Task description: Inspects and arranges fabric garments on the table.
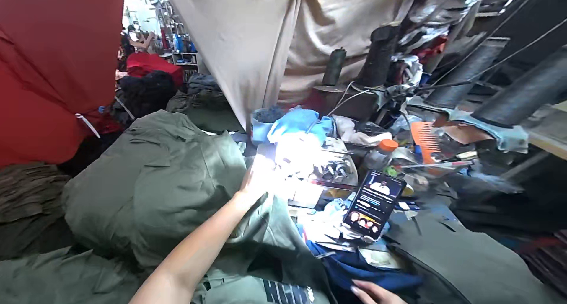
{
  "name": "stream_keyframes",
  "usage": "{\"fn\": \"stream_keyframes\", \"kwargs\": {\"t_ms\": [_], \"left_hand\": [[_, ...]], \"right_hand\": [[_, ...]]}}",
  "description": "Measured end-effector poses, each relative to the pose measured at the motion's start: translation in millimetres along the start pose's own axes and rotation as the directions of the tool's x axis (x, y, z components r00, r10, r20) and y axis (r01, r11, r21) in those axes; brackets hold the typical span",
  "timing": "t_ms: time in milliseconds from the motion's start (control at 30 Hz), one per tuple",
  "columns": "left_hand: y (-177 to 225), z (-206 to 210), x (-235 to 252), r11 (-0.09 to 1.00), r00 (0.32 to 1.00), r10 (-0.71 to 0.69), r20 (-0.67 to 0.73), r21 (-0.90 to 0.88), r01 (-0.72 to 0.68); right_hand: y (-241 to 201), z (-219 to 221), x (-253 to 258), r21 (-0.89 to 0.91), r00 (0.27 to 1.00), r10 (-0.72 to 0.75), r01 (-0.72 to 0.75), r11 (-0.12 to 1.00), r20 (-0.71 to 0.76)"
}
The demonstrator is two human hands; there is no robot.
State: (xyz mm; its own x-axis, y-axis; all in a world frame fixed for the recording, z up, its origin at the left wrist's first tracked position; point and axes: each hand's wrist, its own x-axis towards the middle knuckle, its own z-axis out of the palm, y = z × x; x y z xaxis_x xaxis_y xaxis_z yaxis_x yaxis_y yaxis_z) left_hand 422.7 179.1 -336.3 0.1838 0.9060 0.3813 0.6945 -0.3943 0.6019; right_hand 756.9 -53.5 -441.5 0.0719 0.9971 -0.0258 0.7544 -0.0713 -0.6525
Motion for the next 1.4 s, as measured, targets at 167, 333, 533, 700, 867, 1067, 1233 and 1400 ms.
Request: {"fn": "stream_keyframes", "kwargs": {"t_ms": [167,333,533,700,867,1067,1233,1400], "left_hand": [[-14.3,20.0,-47.2,0.886,0.912,0.391,-0.124,0.317,-0.337],[-21.7,12.4,-43.8,0.857,0.979,0.204,0.027,0.477,-0.192],[-27.0,4.6,-14.8,0.882,0.995,0.003,0.099,0.468,-0.049],[-21.9,4.8,-17.2,0.885,0.996,-0.005,0.089,0.465,-0.038],[-22.3,10.1,-50.6,0.850,0.980,0.197,-0.029,0.503,-0.156],[-7.1,0.7,-22.5,0.831,0.990,-0.054,0.130,0.556,-0.028],[-4.5,0.5,-11.0,0.832,0.968,-0.134,0.212,0.555,-0.006],[-15.5,-42.4,-27.5,0.909,0.995,0.000,0.098,0.414,-0.041]], "right_hand": [[-75.1,52.0,70.1,0.122,0.895,-0.311,0.364,0.923,-0.319],[-138.3,74.9,123.8,0.274,0.986,-0.160,0.165,0.948,-0.040],[-160.1,83.9,140.9,0.376,0.986,-0.127,0.158,0.913,-0.105],[-159.0,76.2,131.1,0.353,0.989,-0.123,0.143,0.925,-0.078],[-145.0,82.5,104.2,0.406,0.995,-0.101,0.099,0.908,-0.017],[-157.1,73.5,124.5,0.415,0.993,-0.090,0.113,0.903,-0.075],[-165.3,66.4,125.7,0.378,0.993,-0.087,0.112,0.919,-0.084],[-142.9,48.1,91.7,0.245,0.968,-0.203,0.234,0.941,-0.144]]}}
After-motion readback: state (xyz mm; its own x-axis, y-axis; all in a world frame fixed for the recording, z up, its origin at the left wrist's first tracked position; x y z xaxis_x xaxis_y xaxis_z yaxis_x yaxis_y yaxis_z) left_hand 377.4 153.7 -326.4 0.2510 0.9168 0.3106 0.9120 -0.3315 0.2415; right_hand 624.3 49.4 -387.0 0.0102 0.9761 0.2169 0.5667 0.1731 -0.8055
